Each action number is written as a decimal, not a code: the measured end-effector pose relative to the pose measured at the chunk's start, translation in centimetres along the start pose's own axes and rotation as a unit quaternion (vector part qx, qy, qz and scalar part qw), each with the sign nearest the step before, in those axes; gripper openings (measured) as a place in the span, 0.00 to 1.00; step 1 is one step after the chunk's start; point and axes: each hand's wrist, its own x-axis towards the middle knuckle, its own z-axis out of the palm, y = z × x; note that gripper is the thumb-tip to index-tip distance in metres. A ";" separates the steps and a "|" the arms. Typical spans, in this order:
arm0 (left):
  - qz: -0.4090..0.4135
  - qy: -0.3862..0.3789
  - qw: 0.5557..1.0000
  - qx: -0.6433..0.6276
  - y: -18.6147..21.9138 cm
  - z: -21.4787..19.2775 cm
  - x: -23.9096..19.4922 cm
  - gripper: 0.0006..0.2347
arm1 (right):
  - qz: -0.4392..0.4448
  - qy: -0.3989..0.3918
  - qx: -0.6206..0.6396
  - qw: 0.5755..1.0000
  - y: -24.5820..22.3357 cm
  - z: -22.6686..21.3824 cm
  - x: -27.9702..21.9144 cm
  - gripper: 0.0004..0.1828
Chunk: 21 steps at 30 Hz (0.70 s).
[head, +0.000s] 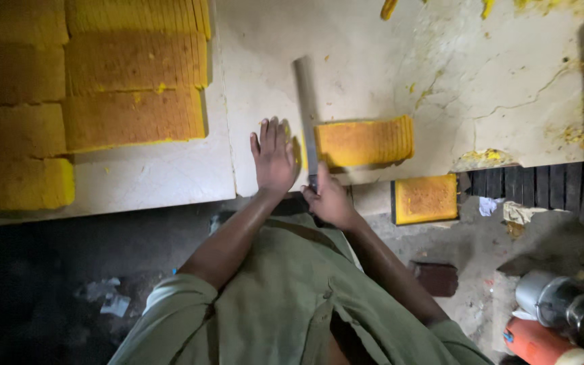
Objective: The person uses a long knife to slice a rectangular block of yellow dough into smaller pieces on a white countertop. They then place the cut pieces into a black tray and wrap them in yellow paper.
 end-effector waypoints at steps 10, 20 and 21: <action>0.159 -0.002 0.979 0.126 -2.0 1.4 -0.4 0.29 | 0.101 0.154 0.095 0.978 8.2 -6.3 -7.8 0.20; -0.147 0.158 0.956 0.199 -5.3 5.6 12.0 0.31 | -0.097 0.237 0.032 0.966 19.0 -16.5 -8.1 0.26; -0.182 0.147 0.967 0.099 -3.1 5.8 14.7 0.33 | -0.111 0.232 0.036 0.966 19.2 -17.8 -7.4 0.24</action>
